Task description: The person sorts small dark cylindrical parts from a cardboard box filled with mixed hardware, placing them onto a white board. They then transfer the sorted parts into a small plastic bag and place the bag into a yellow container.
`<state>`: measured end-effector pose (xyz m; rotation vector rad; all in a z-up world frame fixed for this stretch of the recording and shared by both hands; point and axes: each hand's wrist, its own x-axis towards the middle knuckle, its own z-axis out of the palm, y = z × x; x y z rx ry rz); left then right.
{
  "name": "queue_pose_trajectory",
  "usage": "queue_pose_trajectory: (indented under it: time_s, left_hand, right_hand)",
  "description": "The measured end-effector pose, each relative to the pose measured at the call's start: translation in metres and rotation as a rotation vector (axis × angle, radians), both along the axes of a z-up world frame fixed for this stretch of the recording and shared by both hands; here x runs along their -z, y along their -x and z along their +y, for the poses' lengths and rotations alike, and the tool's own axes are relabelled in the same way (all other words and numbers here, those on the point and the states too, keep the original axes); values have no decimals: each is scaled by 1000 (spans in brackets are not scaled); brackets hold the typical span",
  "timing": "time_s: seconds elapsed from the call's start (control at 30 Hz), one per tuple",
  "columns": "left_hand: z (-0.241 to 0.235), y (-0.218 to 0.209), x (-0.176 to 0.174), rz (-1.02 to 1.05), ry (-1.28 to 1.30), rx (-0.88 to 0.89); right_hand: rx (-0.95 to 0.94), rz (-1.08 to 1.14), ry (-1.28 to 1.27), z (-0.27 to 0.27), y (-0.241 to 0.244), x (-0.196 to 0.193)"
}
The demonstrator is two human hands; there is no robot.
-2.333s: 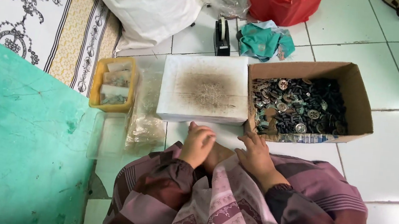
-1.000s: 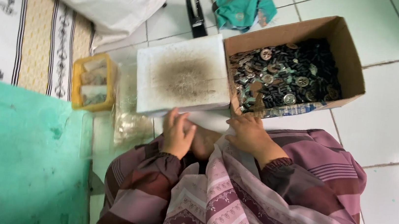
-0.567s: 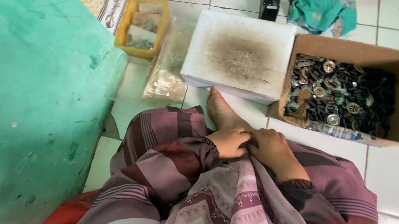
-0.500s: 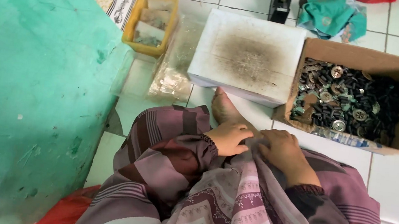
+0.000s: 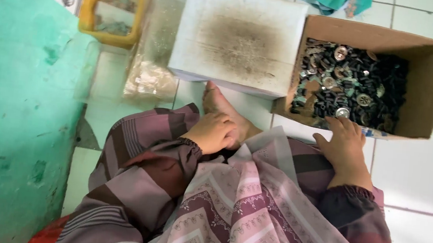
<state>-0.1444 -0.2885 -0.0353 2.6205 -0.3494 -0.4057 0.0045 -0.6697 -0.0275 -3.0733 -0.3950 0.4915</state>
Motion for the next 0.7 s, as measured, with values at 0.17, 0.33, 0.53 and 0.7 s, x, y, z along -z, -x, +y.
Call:
queue_pose_trajectory:
  time_s: [0.17, 0.33, 0.53, 0.7]
  left_hand:
    - [8, -14, 22, 10, 26, -14]
    - [8, -15, 26, -19, 54, -11]
    - [7, -18, 36, -7, 9, -37]
    - [-8, -23, 22, -130, 58, -41]
  right_hand:
    - [-41, 48, 56, 24, -5, -10]
    - [-56, 132, 111, 35, -13, -14]
    - [-68, 227, 141, 46, -17, -33]
    - [-25, 263, 116, 52, -24, -40]
